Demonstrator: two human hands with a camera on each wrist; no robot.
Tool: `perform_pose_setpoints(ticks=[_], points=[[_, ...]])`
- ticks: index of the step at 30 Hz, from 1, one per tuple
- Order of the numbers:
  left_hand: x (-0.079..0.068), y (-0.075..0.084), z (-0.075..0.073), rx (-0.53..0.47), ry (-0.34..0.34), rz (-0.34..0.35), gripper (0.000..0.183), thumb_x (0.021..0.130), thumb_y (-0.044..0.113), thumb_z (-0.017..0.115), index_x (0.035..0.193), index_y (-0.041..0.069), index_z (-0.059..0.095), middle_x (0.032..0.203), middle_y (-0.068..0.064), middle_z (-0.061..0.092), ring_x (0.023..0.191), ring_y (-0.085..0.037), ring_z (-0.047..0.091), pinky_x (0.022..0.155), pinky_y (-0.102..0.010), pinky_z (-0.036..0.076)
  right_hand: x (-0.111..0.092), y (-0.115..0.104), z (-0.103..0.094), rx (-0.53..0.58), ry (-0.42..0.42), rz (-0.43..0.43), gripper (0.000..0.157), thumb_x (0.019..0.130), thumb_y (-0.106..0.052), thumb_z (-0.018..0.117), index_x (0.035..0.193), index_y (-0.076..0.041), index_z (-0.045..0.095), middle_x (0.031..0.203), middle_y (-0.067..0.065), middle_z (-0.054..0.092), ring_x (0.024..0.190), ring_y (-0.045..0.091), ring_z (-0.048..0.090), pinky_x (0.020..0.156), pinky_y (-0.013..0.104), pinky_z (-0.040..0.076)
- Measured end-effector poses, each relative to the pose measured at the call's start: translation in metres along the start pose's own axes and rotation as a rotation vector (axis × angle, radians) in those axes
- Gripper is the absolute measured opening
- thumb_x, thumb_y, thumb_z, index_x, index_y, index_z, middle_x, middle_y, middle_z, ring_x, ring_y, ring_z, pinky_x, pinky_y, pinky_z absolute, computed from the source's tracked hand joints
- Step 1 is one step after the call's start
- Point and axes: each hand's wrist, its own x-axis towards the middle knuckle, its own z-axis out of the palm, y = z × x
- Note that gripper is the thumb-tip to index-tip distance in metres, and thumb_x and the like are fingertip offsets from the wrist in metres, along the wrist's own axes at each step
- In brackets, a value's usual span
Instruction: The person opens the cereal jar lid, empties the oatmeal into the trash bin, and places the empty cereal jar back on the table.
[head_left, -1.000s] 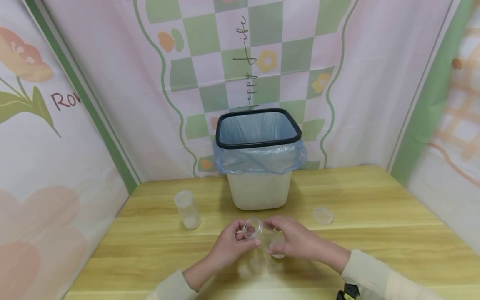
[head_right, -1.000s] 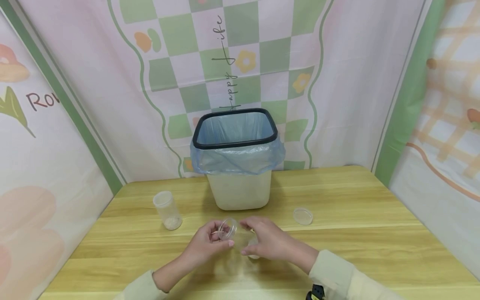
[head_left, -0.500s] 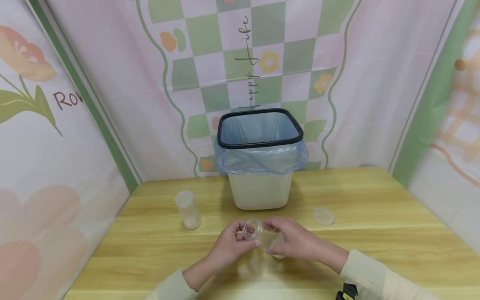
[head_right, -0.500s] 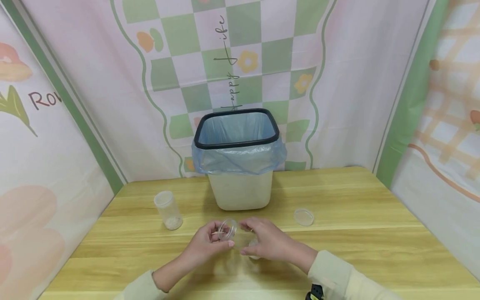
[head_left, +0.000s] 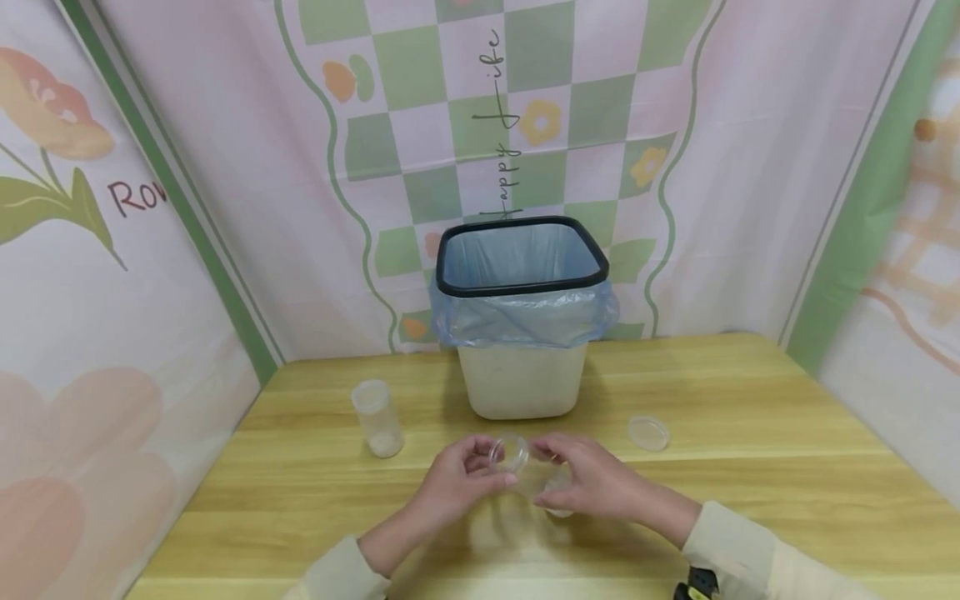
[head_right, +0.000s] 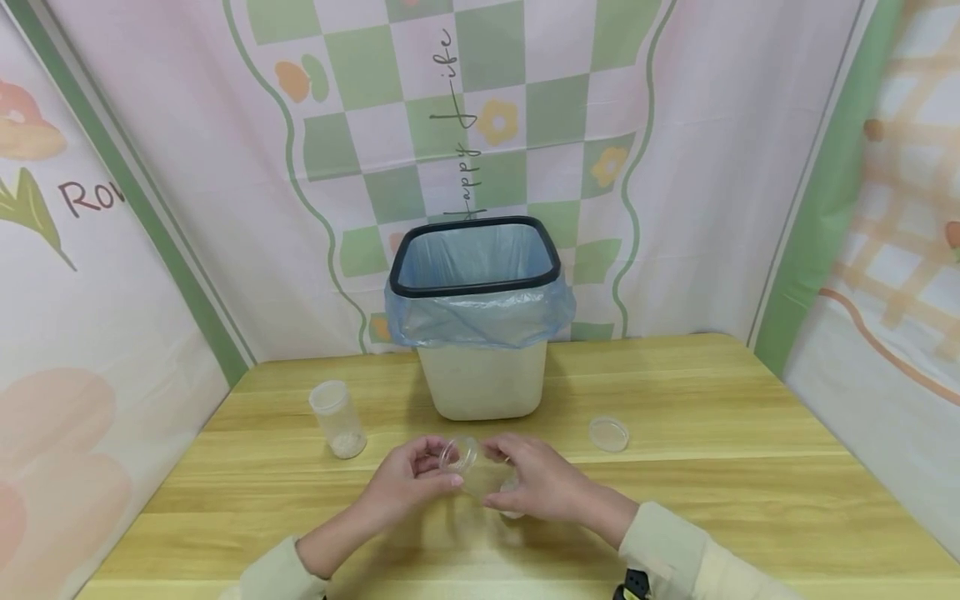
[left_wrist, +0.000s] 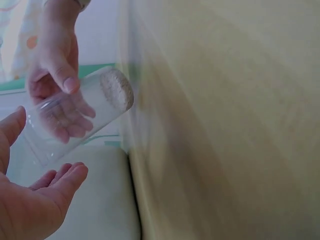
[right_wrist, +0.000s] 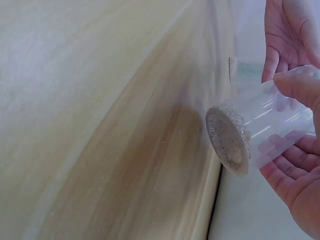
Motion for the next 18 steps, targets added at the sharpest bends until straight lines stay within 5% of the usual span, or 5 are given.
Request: perform_pose_setpoints(ticks=[7, 12, 18], points=[[0.004, 0.010, -0.010, 0.167, 0.036, 0.099, 0.051, 0.084, 0.019, 0.077, 0.124, -0.006, 0.057, 0.121, -0.018, 0.061, 0.115, -0.034, 0.057, 0.101, -0.043, 0.044, -0.003, -0.002, -0.008, 0.016, 0.034, 0.057, 0.063, 0.071, -0.025, 0.086, 0.122, 0.000, 0.060, 0.112, 0.010, 0.065, 0.097, 0.024, 0.061, 0.084, 0.043, 0.053], [0.007, 0.021, -0.017, 0.353, 0.075, 0.201, 0.051, 0.086, 0.029, 0.076, 0.125, 0.001, 0.059, 0.125, -0.015, 0.061, 0.119, -0.032, 0.055, 0.102, -0.042, 0.043, -0.007, -0.004, -0.016, 0.019, 0.059, 0.058, 0.059, 0.072, -0.023, 0.086, 0.122, -0.002, 0.061, 0.112, 0.006, 0.066, 0.097, 0.024, 0.061, 0.084, 0.043, 0.053], [0.010, 0.039, -0.029, 0.519, 0.180, 0.387, 0.048, 0.085, 0.029, 0.077, 0.125, 0.007, 0.063, 0.127, -0.006, 0.062, 0.121, -0.023, 0.055, 0.100, -0.041, 0.045, -0.013, -0.004, -0.028, -0.012, 0.102, 0.041, 0.058, 0.073, -0.026, 0.086, 0.120, -0.002, 0.061, 0.109, 0.005, 0.065, 0.094, 0.024, 0.062, 0.081, 0.041, 0.054]])
